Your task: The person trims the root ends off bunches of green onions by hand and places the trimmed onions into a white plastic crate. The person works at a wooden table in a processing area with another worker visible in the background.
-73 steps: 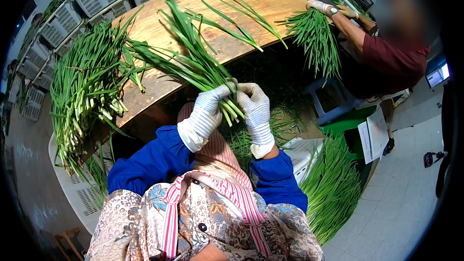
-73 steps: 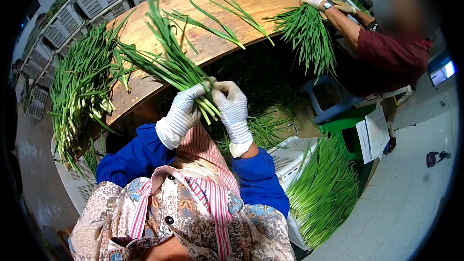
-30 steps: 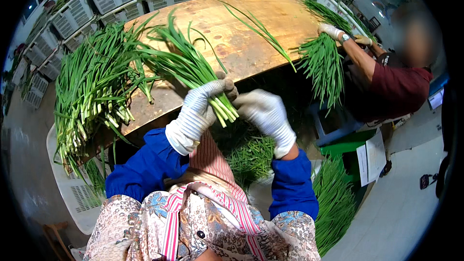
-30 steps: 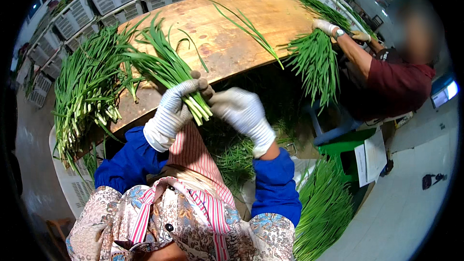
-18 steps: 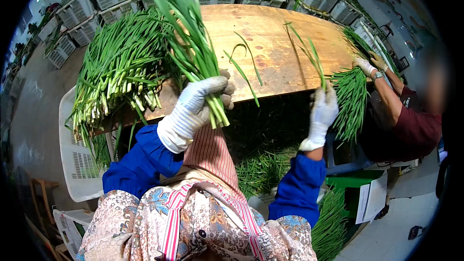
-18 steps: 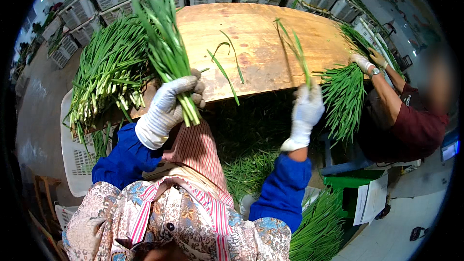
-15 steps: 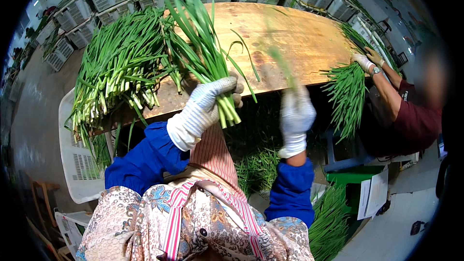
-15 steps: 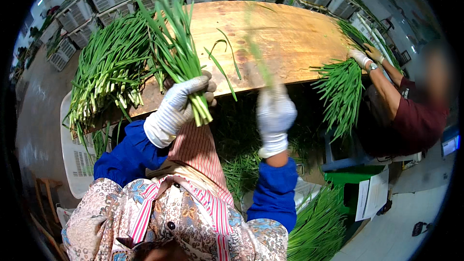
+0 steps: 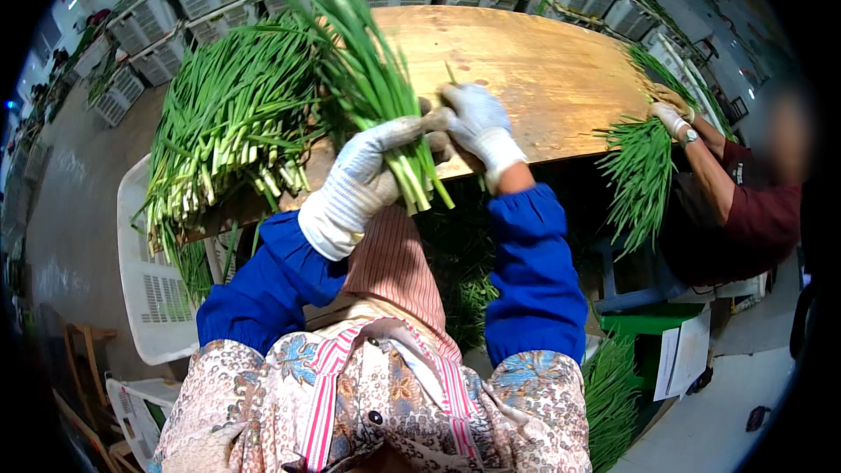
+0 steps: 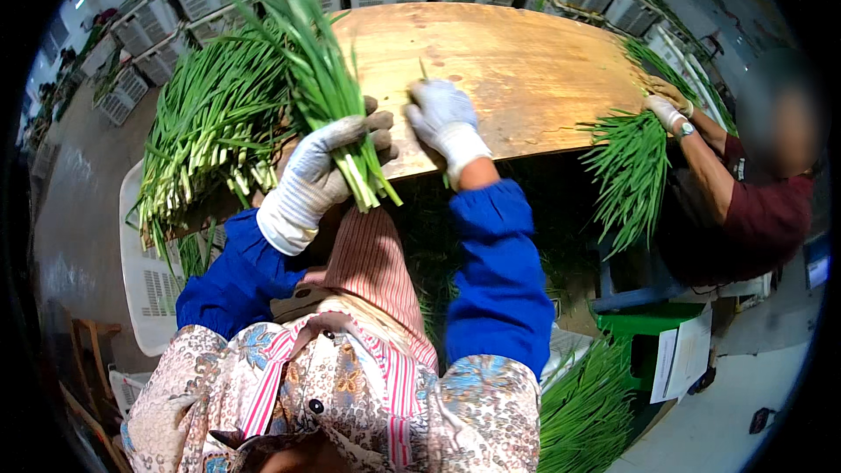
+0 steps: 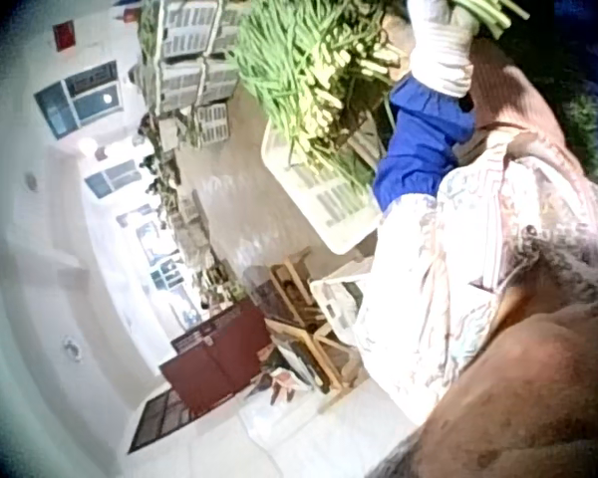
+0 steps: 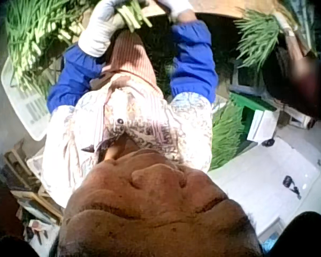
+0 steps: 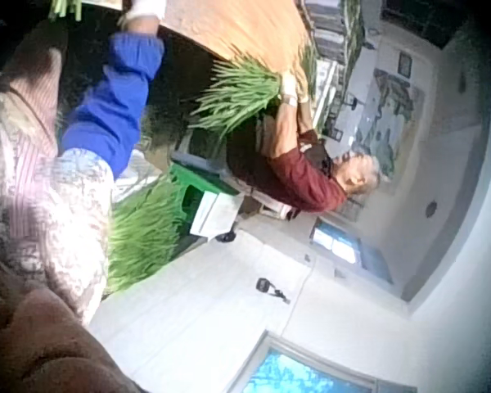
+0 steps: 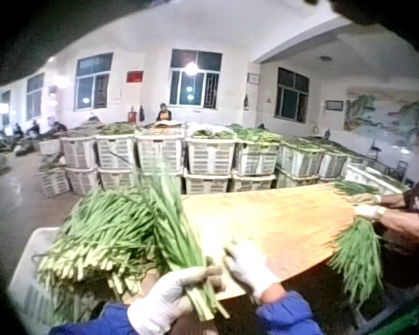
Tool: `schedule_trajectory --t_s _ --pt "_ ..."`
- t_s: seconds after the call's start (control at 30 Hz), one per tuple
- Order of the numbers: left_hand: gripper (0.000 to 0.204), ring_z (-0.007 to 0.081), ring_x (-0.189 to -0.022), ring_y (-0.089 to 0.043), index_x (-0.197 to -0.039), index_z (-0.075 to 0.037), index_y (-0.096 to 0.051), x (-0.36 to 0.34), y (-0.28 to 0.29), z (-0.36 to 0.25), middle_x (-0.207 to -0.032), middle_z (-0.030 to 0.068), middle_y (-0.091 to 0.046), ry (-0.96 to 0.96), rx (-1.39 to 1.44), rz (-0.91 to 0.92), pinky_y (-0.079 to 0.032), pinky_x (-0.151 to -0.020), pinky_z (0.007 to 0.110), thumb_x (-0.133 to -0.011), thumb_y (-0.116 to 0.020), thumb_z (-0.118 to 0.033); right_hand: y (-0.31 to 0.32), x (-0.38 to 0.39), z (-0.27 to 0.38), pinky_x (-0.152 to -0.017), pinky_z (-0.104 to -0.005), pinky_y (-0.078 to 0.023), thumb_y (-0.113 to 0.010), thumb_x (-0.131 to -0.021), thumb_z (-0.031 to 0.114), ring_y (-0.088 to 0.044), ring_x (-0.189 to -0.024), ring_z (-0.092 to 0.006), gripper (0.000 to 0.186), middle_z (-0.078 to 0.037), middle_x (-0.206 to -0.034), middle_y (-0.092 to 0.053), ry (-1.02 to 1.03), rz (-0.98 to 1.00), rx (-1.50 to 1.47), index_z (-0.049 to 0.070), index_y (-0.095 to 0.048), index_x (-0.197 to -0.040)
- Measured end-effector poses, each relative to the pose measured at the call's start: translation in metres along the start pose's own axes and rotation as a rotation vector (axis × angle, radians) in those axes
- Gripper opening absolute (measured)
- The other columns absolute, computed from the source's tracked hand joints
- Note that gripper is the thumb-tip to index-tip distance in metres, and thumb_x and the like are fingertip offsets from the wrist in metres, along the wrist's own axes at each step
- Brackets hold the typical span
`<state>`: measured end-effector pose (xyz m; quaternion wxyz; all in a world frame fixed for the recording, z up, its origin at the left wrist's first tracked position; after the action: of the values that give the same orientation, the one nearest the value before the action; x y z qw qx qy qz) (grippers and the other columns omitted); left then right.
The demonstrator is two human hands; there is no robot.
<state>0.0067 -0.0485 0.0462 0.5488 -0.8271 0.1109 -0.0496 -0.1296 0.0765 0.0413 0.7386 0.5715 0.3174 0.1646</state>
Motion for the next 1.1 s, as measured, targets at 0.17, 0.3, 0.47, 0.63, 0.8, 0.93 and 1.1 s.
schedule_trajectory --t_s 0.17,0.3,0.47,0.63,0.8,0.93,1.1 --pt "0.032 0.022 -0.082 -0.06 -0.111 -0.002 -0.051 -0.007 0.007 0.018 -0.098 0.0111 -0.058 0.019 0.049 0.075 -0.052 -0.081 0.043 -0.081 -0.063 -0.004 0.027 0.122 -0.036 -0.066 -0.0366 -0.05 -0.066 -0.074 0.018 -0.06 -0.082 -0.0253 0.013 -0.005 -0.083 -0.06 -0.155 -0.231 0.029 0.016 -0.064 -0.087" --pt "0.034 0.0226 -0.082 -0.062 -0.113 -0.002 -0.05 -0.016 0.009 0.033 -0.099 0.0114 -0.059 0.077 0.032 0.094 -0.054 -0.08 0.042 -0.082 -0.063 -0.004 0.066 0.127 -0.063 -0.076 -0.0414 -0.049 -0.063 -0.078 0.028 -0.059 -0.093 -0.0318 0.024 -0.012 -0.098 -0.061 -0.159 -0.239 0.161 0.013 -0.063 -0.097" --pt "0.04 0.0249 -0.078 -0.066 -0.114 0.001 -0.052 -0.018 -0.006 0.049 -0.095 0.0145 -0.065 0.134 -0.26 -0.113 -0.055 -0.075 0.04 -0.079 -0.067 -0.007 0.063 0.11 -0.087 -0.089 -0.0366 -0.045 -0.06 -0.087 0.026 -0.058 -0.103 -0.0282 0.039 -0.015 -0.116 -0.059 -0.108 -0.426 -0.239 0.004 -0.057 -0.119" --pt "0.038 0.0188 -0.073 -0.062 -0.11 -0.002 -0.055 -0.016 0.003 0.115 -0.088 0.0074 -0.063 0.099 -0.451 0.036 -0.053 -0.071 0.032 -0.076 -0.07 -0.009 0.045 0.164 -0.012 -0.078 -0.0276 -0.048 -0.059 -0.09 0.022 -0.058 -0.092 -0.0127 0.045 -0.007 -0.106 -0.061 -0.429 0.11 -1.365 0.0 -0.048 -0.128" --pt "0.023 0.0185 -0.073 -0.063 -0.099 -0.001 -0.06 0.047 0.075 0.193 -0.082 0.0076 -0.063 0.609 -0.426 -0.065 -0.053 -0.066 0.03 -0.078 -0.068 -0.006 -0.037 0.224 0.007 -0.08 -0.0288 -0.048 -0.068 -0.082 0.026 -0.059 -0.089 -0.0153 0.044 -0.006 -0.1 -0.063 -0.445 0.156 -1.253 0.001 -0.055 -0.115" --pt "0.016 0.0175 -0.065 -0.062 -0.094 0.0 -0.062 0.051 0.072 0.184 -0.077 0.0084 -0.064 0.821 -0.439 0.01 -0.052 -0.059 0.027 -0.08 -0.066 -0.005 -0.041 0.229 0.02 -0.085 -0.0369 -0.051 -0.073 -0.077 0.033 -0.063 -0.096 -0.0252 0.061 -0.019 -0.108 -0.062 -0.553 0.138 -1.882 -0.007 -0.051 -0.119" --pt "0.027 0.0154 -0.064 -0.058 -0.099 -0.002 -0.06 0.032 0.042 0.116 -0.083 0.0062 -0.063 0.704 -1.026 0.3 -0.049 -0.06 0.028 -0.074 -0.066 -0.003 -0.022 0.196 0.042 -0.093 -0.0421 -0.046 -0.074 -0.075 0.034 -0.058 -0.105 -0.0291 0.085 -0.015 -0.116 -0.057 -0.194 -0.121 -2.192 0.003 -0.028 -0.14"
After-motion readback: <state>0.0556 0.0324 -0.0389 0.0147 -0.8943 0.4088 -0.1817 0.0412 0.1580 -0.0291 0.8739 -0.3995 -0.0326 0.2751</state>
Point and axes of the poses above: each hand's wrist, its own x-axis away from the middle knuckle, its own y-axis out of the back of the hand, z = x × y, the point moved 3 cm from there along -x, towards the middle knuckle
